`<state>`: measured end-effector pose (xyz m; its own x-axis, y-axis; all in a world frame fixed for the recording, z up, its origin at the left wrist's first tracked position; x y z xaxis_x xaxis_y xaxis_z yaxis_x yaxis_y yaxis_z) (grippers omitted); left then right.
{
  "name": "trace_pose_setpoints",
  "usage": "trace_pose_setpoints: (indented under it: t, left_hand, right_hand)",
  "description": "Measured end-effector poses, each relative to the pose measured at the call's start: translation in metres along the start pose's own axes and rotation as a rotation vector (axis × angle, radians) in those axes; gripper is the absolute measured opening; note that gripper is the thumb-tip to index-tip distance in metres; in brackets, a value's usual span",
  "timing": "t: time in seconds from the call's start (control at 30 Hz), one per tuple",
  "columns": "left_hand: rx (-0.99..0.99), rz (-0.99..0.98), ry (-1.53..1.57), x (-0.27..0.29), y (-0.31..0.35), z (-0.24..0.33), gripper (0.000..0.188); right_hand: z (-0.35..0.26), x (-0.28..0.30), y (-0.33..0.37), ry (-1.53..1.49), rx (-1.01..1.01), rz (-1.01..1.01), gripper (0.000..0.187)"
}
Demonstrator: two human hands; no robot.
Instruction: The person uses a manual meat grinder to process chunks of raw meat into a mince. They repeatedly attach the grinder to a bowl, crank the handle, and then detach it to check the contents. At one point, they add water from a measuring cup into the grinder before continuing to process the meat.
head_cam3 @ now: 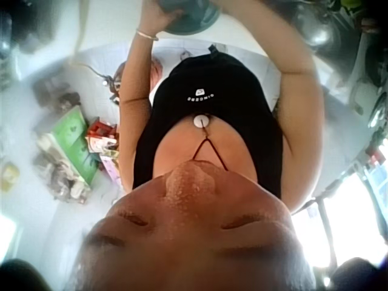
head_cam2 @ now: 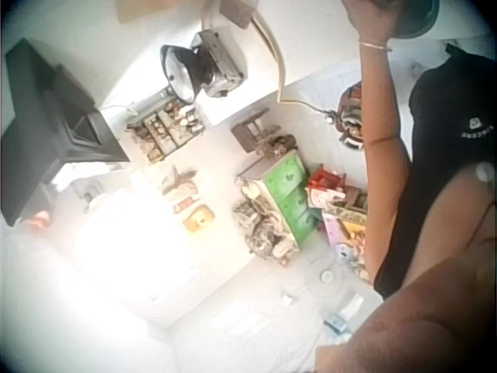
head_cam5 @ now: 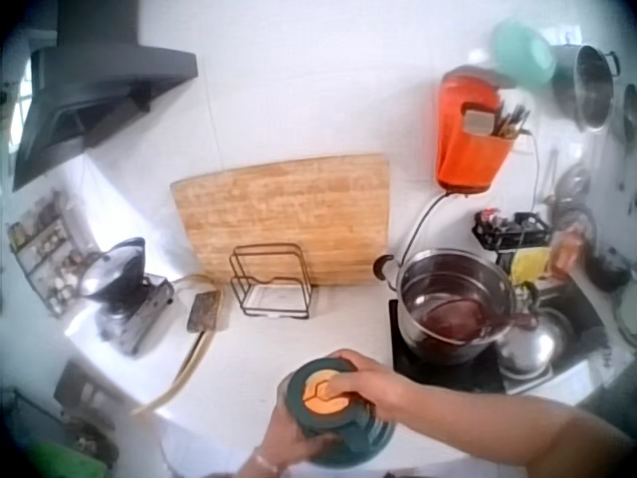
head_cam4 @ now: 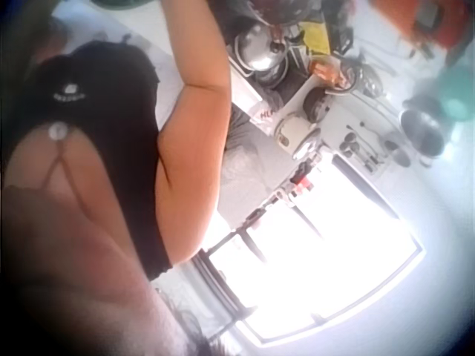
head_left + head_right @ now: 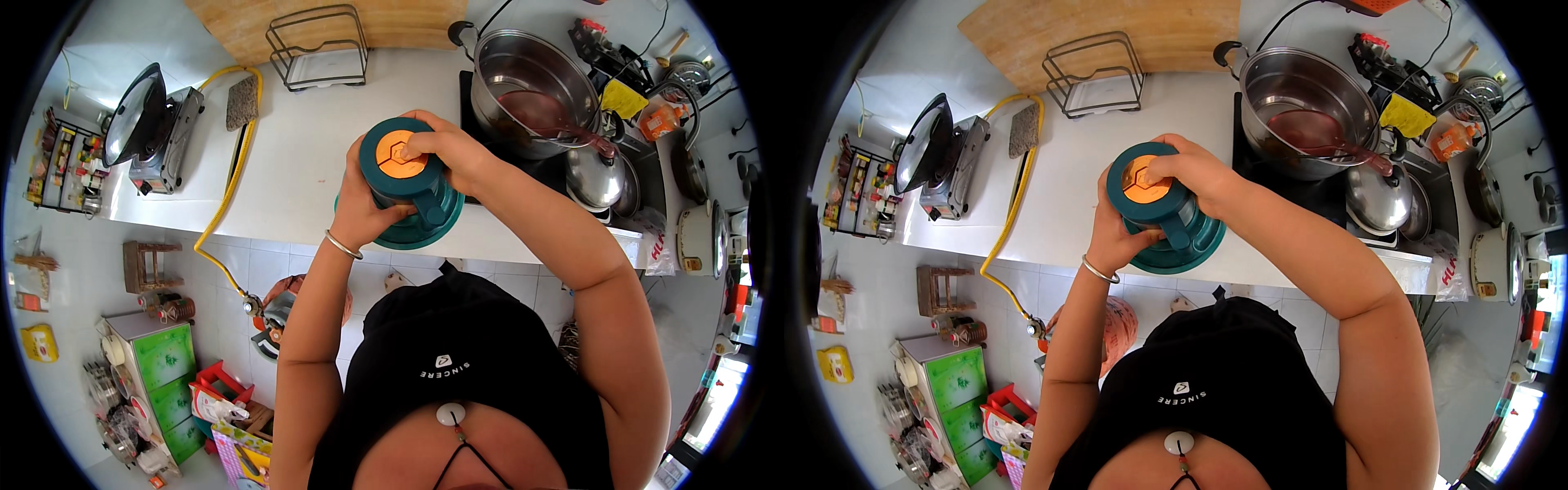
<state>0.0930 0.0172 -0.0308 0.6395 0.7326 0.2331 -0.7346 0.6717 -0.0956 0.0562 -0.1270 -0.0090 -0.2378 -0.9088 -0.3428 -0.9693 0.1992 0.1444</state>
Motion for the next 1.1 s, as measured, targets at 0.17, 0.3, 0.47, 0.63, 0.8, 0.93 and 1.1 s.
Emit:
trace_pose_setpoints:
  t: [0.17,0.3,0.47,0.63,0.8,0.93,1.1]
  left_hand:
    - [-0.013,0.003,-0.047,0.001,0.0,0.003,0.11]
    - [-0.003,0.008,-0.057,0.0,0.0,0.002,0.11]
    - [0.009,0.006,-0.061,0.0,0.001,0.001,0.111]
    - [0.013,-0.002,-0.061,0.001,0.0,-0.002,0.113]
    - [0.014,-0.002,-0.056,0.0,0.0,-0.002,0.112]
    - [0.024,0.006,-0.057,0.0,0.0,-0.002,0.112]
    - [0.006,0.016,-0.091,0.001,0.0,-0.001,0.113]
  right_hand:
    - [-0.012,-0.006,0.01,-0.027,-0.093,0.026,0.064]
    - [0.0,0.001,0.001,0.057,-0.031,0.007,0.057]
    - [-0.002,-0.002,0.001,0.077,-0.001,0.0,0.049]
    - [0.0,-0.001,0.0,0.07,0.016,0.001,0.049]
    - [-0.002,-0.002,0.001,0.069,0.015,-0.001,0.049]
    - [-0.003,-0.003,0.001,0.079,0.015,0.012,0.049]
    - [0.0,-0.001,0.0,0.065,0.023,0.014,0.049]
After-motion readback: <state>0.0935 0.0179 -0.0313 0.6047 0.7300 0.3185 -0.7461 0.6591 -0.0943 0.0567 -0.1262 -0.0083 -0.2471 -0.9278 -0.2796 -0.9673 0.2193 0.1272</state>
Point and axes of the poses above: each hand's wrist, its own y-axis away from the middle knuckle, its own x-axis out of the back of the hand, z = x × y, the point moved 6 cm from there along -y, towards the middle knuckle, and after that the axes turned 15 degrees about x, right-handed, at the moved point
